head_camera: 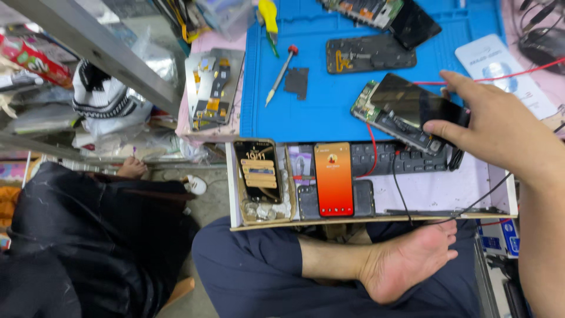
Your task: The person is repairing a mobile phone by connecting a screen panel to the motherboard and using tweezers to adjust internal components on a workbench.
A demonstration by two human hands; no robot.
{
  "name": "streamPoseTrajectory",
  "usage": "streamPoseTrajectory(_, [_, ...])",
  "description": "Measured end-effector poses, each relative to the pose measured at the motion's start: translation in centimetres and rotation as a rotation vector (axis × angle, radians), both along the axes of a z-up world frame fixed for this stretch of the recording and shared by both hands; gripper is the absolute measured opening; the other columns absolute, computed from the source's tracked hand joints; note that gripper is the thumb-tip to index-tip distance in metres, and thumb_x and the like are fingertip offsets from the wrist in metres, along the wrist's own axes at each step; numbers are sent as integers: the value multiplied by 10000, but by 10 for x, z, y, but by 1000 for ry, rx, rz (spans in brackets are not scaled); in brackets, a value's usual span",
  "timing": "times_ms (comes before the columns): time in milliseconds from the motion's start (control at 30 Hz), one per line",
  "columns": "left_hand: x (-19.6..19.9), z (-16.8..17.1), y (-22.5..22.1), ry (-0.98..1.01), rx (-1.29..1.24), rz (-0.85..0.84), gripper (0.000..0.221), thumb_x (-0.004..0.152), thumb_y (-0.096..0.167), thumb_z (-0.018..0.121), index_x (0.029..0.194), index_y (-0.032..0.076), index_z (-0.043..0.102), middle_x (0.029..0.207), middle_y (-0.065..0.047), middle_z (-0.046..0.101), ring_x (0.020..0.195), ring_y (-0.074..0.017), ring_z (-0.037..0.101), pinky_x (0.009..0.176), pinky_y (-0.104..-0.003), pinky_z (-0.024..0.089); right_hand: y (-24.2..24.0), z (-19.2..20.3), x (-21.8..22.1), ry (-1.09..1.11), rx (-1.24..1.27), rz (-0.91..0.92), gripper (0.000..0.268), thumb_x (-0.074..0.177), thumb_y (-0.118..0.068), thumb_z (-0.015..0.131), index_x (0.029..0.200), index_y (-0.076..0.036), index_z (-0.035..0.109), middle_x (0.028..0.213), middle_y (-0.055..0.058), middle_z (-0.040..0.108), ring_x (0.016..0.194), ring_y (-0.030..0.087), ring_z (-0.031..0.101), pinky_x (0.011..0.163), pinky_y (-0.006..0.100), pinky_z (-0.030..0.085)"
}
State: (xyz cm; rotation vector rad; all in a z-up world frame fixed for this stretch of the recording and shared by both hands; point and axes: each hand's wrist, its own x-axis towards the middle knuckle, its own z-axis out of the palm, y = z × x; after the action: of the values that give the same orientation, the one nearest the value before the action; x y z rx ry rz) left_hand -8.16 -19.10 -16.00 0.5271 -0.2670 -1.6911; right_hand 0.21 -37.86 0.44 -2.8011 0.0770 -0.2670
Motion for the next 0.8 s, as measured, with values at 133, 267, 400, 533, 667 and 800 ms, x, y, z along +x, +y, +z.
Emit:
streamPoseTrajectory(133, [-3, -16, -19, 13, 57, 16, 737, 1068, 466, 267, 1633, 78, -5, 1721, -36, -68, 1558, -123, -51, 1231, -359, 25, 4, 7, 2, 38, -36, -18, 786, 820, -385, 773, 1486, -35, 542, 1207, 265, 681, 1114, 443, 636, 925, 481, 513])
streamPoseTrajectory(267, [-22, -54, -31, 83, -3, 151, 776, 1087, 479, 345, 1645, 54, 12, 1733, -83, -73, 1571, -165, -51, 1239, -404, 40, 9, 21, 4, 26, 5, 12, 778, 776, -384, 794, 1444, -57, 565, 1217, 255, 688, 1139, 441, 623, 947, 477, 503])
streamPoseTrajectory(400, [-24, -70, -36, 94, -12, 153, 807, 1103, 526, 351, 1651, 54, -6, 1748, -97, -89, 1592, -186, -70, 1251, -420, 27, 18, 29, 8, 162, 89, -11, 813, 685, -389, 854, 1400, -112, 583, 1160, 211, 710, 1090, 394, 655, 933, 448, 522])
streamPoseTrajectory(533, [-20, -68, -43, 66, -1, 116, 764, 1082, 525, 324, 1646, 75, 72, 1736, -75, -12, 1565, -180, -10, 1232, -424, 55, 21, 30, 12, 57, -9, 73, 814, 652, -359, 848, 1370, -65, 601, 1183, 243, 700, 1124, 430, 629, 938, 476, 501])
streamPoseTrajectory(667, [-29, -102, -24, 131, -234, 177, 566, 1180, 413, 290, 1633, 85, 203, 1645, -21, 177, 1536, -131, 167, 1271, -405, 128, 26, 38, 15, 181, -7, -21, 803, 682, -360, 873, 1392, -107, 595, 1110, 247, 709, 1070, 412, 655, 917, 458, 527])
streamPoseTrajectory(800, [-30, -127, -13, 170, -204, 166, 452, 1255, 327, 268, 1645, 99, 245, 1629, 59, 310, 1487, -54, 286, 1303, -366, 189, 24, 43, 9, 182, 55, -130, 743, 715, -380, 875, 1372, -136, 627, 1014, 203, 740, 940, 334, 699, 869, 425, 557])
